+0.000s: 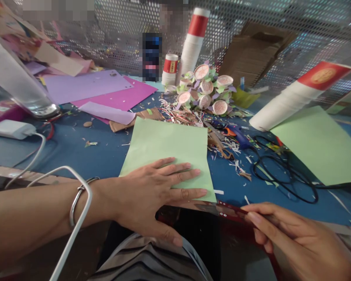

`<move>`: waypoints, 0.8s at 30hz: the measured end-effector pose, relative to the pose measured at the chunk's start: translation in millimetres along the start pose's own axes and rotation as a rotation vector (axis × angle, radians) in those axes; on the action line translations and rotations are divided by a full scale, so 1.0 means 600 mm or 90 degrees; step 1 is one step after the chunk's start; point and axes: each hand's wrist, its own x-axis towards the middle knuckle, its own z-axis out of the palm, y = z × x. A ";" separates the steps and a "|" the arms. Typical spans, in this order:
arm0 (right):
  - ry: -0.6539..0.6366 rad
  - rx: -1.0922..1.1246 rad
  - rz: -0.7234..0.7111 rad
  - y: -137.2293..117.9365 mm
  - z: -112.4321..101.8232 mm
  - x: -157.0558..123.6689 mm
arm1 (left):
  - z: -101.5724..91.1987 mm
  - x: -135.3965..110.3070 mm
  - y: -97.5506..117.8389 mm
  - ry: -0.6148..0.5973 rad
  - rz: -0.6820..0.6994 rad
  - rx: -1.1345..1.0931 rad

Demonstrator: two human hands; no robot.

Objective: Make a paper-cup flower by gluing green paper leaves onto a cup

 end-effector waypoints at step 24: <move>-0.052 -0.089 -0.138 -0.035 0.017 0.000 | -0.002 0.005 -0.010 -0.038 0.015 -0.013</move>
